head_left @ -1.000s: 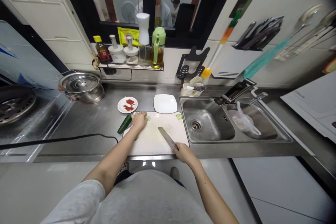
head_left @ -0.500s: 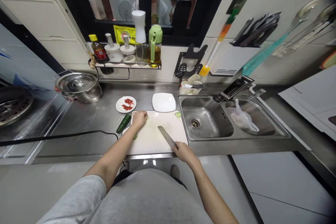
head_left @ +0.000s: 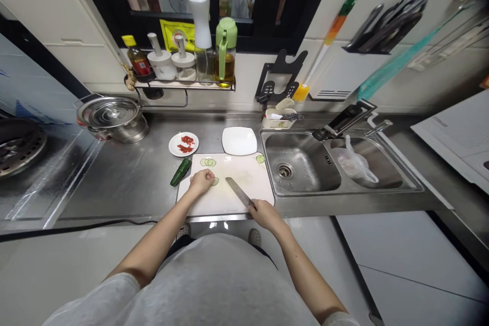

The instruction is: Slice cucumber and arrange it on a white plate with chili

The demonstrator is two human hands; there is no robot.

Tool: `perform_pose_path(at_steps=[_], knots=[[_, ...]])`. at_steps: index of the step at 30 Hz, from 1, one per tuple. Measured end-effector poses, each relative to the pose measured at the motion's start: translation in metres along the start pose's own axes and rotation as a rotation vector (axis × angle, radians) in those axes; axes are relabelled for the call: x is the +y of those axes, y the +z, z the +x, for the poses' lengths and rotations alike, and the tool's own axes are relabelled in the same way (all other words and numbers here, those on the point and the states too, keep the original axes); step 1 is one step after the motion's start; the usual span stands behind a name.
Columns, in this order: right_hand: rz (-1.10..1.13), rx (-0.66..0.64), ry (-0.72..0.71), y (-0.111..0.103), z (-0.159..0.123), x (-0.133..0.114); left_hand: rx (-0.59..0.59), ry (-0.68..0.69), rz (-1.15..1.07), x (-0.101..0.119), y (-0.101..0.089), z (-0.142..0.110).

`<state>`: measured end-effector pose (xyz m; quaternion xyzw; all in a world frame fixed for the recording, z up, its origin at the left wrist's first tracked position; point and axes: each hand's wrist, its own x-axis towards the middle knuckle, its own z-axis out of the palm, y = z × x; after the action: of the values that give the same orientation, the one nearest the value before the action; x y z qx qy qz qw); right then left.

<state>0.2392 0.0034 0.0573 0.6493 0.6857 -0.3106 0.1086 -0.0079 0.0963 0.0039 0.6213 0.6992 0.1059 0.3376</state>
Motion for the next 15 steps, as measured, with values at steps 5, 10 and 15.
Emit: perform_pose_path(at_steps=[5,10,15], knots=[[-0.057,-0.014,-0.051,0.004,-0.003,-0.018,0.074,0.017,0.173,-0.003,-0.006,-0.007],[-0.087,-0.044,-0.049,0.005,0.000,-0.030,0.081,0.014,0.222,-0.007,-0.006,-0.007],[-0.094,-0.067,-0.060,0.008,0.005,-0.035,0.076,0.025,0.215,-0.010,-0.004,-0.006]])
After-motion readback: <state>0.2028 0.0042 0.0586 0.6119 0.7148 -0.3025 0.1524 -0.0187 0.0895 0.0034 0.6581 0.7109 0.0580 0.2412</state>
